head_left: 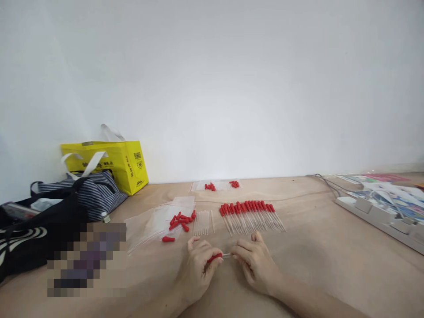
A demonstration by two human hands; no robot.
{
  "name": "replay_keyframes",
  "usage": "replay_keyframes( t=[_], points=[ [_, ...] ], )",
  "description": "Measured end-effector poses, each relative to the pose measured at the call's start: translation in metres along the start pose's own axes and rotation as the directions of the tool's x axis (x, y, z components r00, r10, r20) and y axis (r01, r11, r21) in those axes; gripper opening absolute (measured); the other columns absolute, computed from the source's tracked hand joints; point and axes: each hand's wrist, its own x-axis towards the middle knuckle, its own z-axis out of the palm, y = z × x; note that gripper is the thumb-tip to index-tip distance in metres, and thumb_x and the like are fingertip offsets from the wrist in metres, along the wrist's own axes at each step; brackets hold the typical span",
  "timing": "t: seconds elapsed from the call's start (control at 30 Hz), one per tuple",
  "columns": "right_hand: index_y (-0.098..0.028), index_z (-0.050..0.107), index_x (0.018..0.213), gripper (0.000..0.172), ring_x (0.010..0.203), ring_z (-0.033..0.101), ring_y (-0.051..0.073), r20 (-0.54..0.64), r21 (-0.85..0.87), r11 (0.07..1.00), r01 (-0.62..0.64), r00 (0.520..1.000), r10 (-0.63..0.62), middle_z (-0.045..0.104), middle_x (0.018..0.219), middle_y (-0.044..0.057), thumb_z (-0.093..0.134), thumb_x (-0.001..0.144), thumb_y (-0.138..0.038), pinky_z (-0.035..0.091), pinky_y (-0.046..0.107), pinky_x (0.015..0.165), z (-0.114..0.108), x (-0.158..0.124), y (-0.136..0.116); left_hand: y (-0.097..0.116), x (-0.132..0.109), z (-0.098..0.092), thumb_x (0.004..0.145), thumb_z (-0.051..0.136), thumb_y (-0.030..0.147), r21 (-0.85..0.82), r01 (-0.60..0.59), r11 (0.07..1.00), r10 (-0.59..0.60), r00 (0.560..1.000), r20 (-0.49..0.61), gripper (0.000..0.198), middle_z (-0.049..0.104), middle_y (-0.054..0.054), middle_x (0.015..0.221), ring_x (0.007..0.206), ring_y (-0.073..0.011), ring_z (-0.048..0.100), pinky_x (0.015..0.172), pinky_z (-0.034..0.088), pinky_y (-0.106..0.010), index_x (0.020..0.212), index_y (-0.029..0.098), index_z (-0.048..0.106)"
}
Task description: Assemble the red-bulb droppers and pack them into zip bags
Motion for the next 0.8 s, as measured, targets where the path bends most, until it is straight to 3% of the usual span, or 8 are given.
replay_keyframes(
  t=[0.33,0.57,0.7,0.8],
  points=[
    [-0.019,0.051,0.076,0.020,0.059,0.046,0.012,0.030,0.134,0.990,-0.040,0.999,0.036,0.059,0.068,0.000,0.032,0.081,-0.014,0.022,0.028,0.064,0.005,0.002,-0.005,0.003,-0.002,-0.001,0.084,0.042,0.024,0.028,-0.090,0.996,0.090,0.996,-0.002,0.021,0.057,0.002,0.059,0.062,-0.0143,0.053,0.086,0.026,-0.041,0.071,0.020,0.057],
    [-0.020,0.053,0.080,0.026,0.069,0.050,0.013,0.114,0.207,0.976,-0.066,0.993,0.042,0.059,0.075,0.001,0.029,0.087,-0.018,0.029,0.027,0.068,0.005,0.006,0.000,0.001,0.007,-0.008,0.084,0.043,0.023,0.029,-0.073,0.997,0.072,0.996,0.051,0.018,0.061,0.001,0.066,0.070,-0.0159,0.053,0.088,0.021,-0.045,0.074,0.021,0.057],
    [-0.024,0.057,0.096,0.023,0.079,0.050,0.015,0.120,0.123,0.992,-0.033,0.993,0.018,0.058,0.084,0.002,0.037,0.085,-0.019,0.031,0.028,0.068,-0.005,0.010,0.004,-0.010,0.011,-0.016,0.085,0.043,0.027,0.045,-0.049,0.998,0.047,0.998,0.042,0.018,0.063,0.000,0.072,0.075,-0.0172,0.053,0.088,0.019,-0.046,0.077,0.022,0.059],
    [-0.024,0.059,0.094,0.022,0.079,0.049,0.016,0.117,0.075,0.996,-0.052,0.992,0.043,0.058,0.083,0.002,0.041,0.083,-0.017,0.030,0.029,0.069,-0.006,0.009,0.002,-0.017,0.012,-0.020,0.084,0.045,0.028,0.061,-0.045,0.997,0.042,0.998,0.042,0.017,0.063,0.001,0.073,0.076,-0.0172,0.053,0.089,0.018,-0.046,0.076,0.023,0.059]
  ],
)
